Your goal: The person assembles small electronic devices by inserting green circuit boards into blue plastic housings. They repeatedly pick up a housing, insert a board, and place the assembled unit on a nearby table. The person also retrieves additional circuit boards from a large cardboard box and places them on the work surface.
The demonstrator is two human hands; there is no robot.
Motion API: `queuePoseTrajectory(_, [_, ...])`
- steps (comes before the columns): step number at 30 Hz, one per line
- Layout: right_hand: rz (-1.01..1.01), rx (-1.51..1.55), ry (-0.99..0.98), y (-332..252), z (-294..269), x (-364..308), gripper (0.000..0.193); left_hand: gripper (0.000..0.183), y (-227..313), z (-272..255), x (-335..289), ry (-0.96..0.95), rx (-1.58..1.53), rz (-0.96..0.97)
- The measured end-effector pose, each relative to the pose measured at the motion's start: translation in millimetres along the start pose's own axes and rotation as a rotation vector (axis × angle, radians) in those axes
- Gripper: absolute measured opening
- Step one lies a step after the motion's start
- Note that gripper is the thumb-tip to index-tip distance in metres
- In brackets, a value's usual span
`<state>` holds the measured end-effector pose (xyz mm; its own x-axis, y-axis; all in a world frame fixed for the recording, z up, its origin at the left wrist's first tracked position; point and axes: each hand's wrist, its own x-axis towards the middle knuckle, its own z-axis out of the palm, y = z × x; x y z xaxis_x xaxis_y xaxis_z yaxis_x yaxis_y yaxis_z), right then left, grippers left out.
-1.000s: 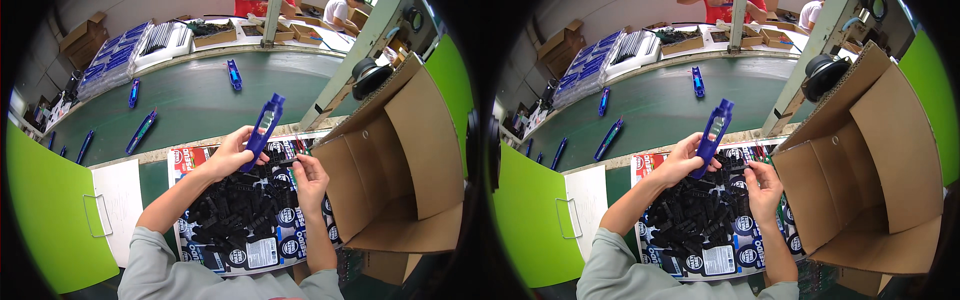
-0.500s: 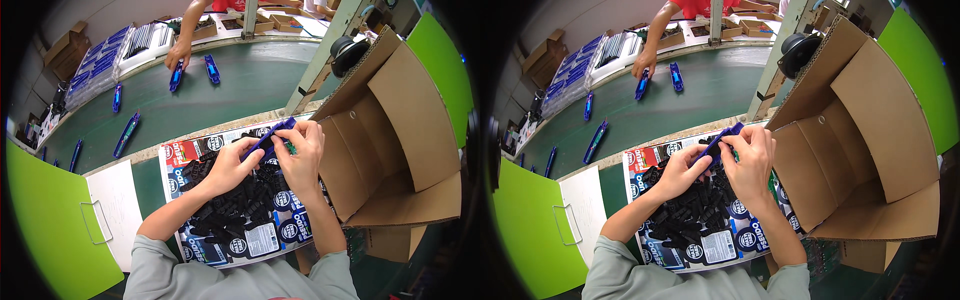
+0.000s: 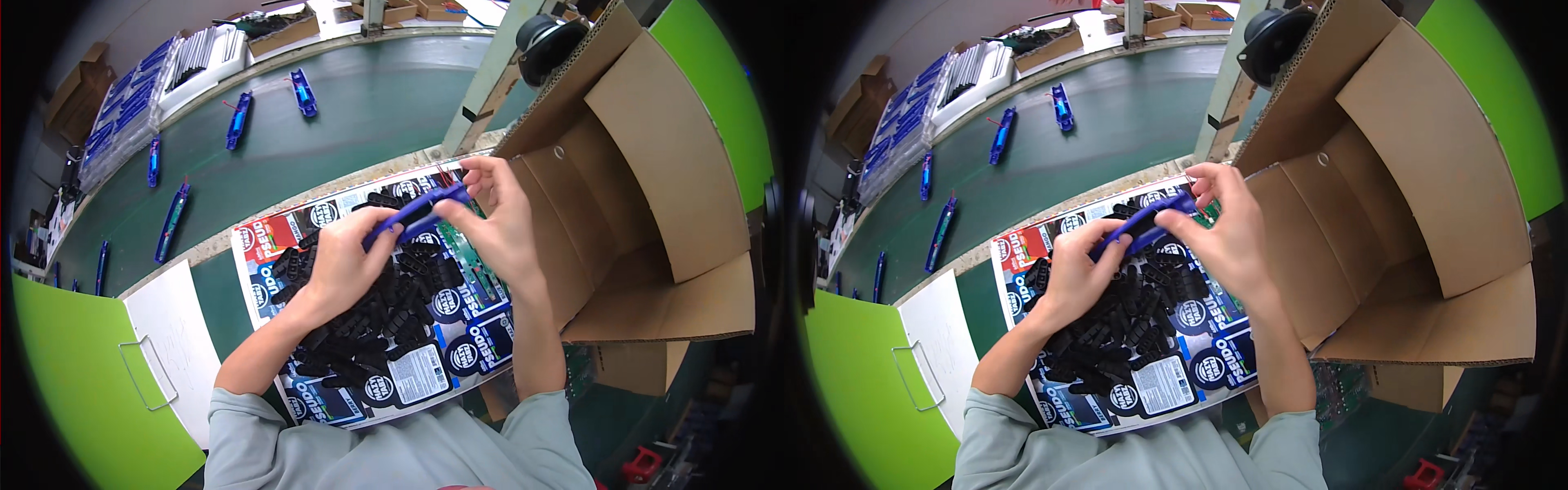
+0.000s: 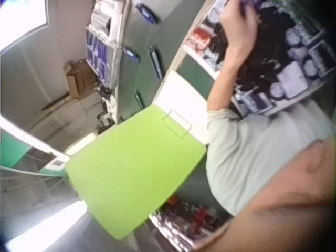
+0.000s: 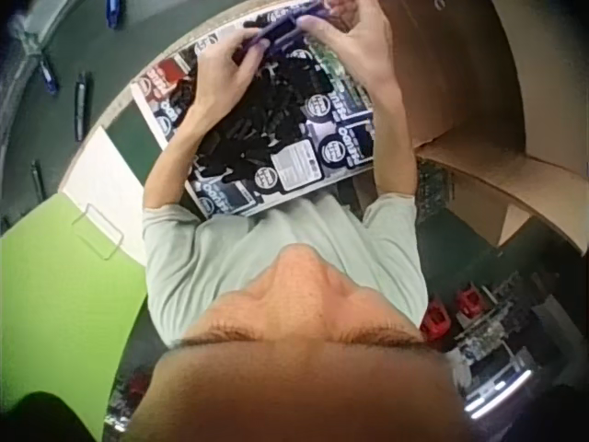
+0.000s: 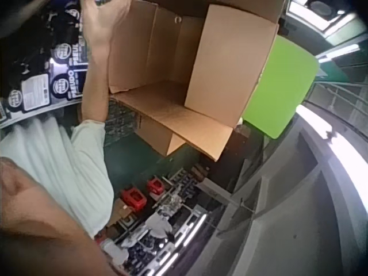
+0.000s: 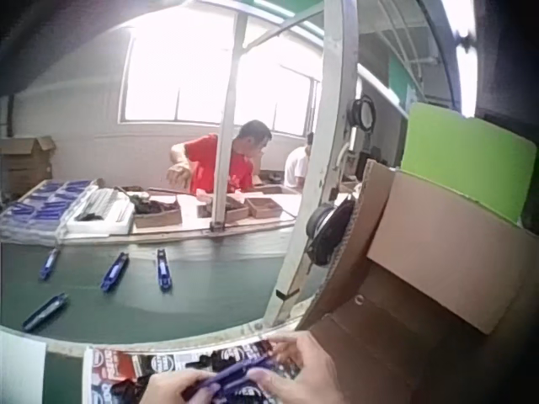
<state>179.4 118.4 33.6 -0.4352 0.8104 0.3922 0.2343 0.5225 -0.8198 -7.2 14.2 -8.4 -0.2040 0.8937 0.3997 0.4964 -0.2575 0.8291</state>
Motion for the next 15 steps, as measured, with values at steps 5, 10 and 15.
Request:
queuePoseTrajectory(5, [0.094,-0.368,0.004,30,-29,-19,0.015,0.016,-7,-21,0,-0.092,-0.311,-0.382])
queuePoseTrajectory(10, [0.108,-0.655,-0.162,66,-22,-40,0.016,0.017,-15,-29,-4,-0.134,-0.266,-0.384])
queuePoseTrajectory(15, [0.136,-0.721,-0.161,65,-6,-43,0.022,0.018,-13,-27,-5,-0.11,-0.255,-0.371])
